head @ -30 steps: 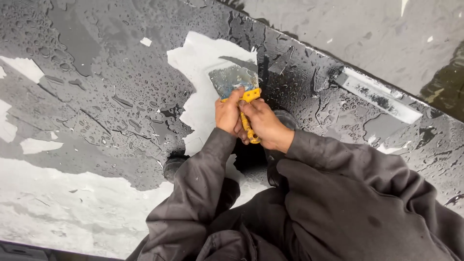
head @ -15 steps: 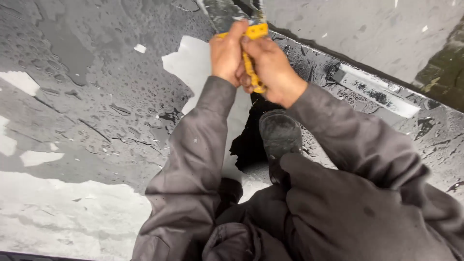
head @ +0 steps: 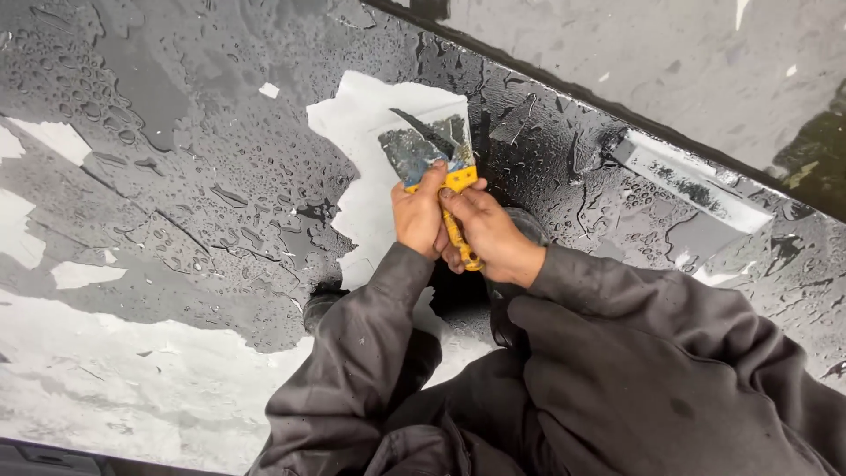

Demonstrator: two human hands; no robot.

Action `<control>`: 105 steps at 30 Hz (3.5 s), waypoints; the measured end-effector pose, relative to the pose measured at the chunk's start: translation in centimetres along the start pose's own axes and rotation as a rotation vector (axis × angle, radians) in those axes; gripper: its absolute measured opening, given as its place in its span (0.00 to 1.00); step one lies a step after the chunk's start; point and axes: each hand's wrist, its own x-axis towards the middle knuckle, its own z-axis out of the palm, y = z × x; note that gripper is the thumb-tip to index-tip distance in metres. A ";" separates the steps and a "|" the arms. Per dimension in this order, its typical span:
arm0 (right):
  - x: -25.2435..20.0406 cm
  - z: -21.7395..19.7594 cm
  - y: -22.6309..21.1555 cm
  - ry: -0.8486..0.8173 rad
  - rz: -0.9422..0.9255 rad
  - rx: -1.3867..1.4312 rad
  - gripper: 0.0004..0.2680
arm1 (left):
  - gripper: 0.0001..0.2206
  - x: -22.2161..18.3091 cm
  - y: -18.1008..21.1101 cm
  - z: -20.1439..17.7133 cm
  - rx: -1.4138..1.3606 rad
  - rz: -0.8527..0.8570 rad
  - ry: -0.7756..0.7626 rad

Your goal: Scraping off a grey coating from a flat surface using a putty knife.

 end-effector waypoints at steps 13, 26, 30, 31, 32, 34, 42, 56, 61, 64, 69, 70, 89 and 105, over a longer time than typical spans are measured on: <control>1.5 -2.9 -4.6 0.044 -0.112 -0.043 0.11 | 0.14 4.3 0.4 4.3 -0.072 0.132 0.009; 1.4 0.0 -0.2 0.035 0.011 -0.111 0.11 | 0.23 0.7 0.5 -0.4 -0.033 -0.092 0.018; 2.2 0.0 -0.8 0.054 0.000 -0.093 0.12 | 0.25 1.6 1.3 -0.2 0.080 -0.088 0.000; 2.6 0.2 -1.1 0.056 -0.029 -0.101 0.13 | 0.25 1.9 1.6 -0.2 0.084 -0.067 -0.015; 2.6 0.3 -1.4 0.058 -0.012 -0.093 0.13 | 0.25 2.9 1.1 -0.1 0.083 -0.082 -0.004; 3.1 0.6 -2.9 0.087 -0.090 -0.126 0.12 | 0.18 5.4 0.6 0.2 -0.172 0.036 0.044; 2.9 -2.0 -8.8 -0.004 -0.244 -0.088 0.09 | 0.21 9.1 2.5 5.0 0.138 0.217 0.083; 0.3 -0.5 -2.9 0.068 0.040 -0.064 0.11 | 0.15 1.0 2.4 2.3 0.074 0.047 0.014; -0.4 -0.7 -6.3 -0.014 0.013 -0.037 0.13 | 0.15 1.4 3.8 4.9 0.048 0.170 0.054; 0.7 -1.2 -3.1 -0.078 -0.018 -0.059 0.14 | 0.13 1.0 2.6 3.2 0.019 0.174 0.083; -0.4 -0.4 -1.4 -0.068 0.036 0.024 0.13 | 0.15 -0.9 2.4 2.1 0.206 0.050 0.199; -0.2 -0.1 -2.5 -0.027 0.052 0.000 0.11 | 0.14 -0.8 3.1 2.7 0.235 0.075 0.222; -0.5 -2.5 -3.3 0.076 -0.034 -0.135 0.10 | 0.14 1.9 -0.8 2.9 0.121 0.270 0.083; 2.5 -2.9 -4.5 -0.002 -0.013 0.024 0.11 | 0.09 7.0 -0.2 3.0 0.088 0.376 0.142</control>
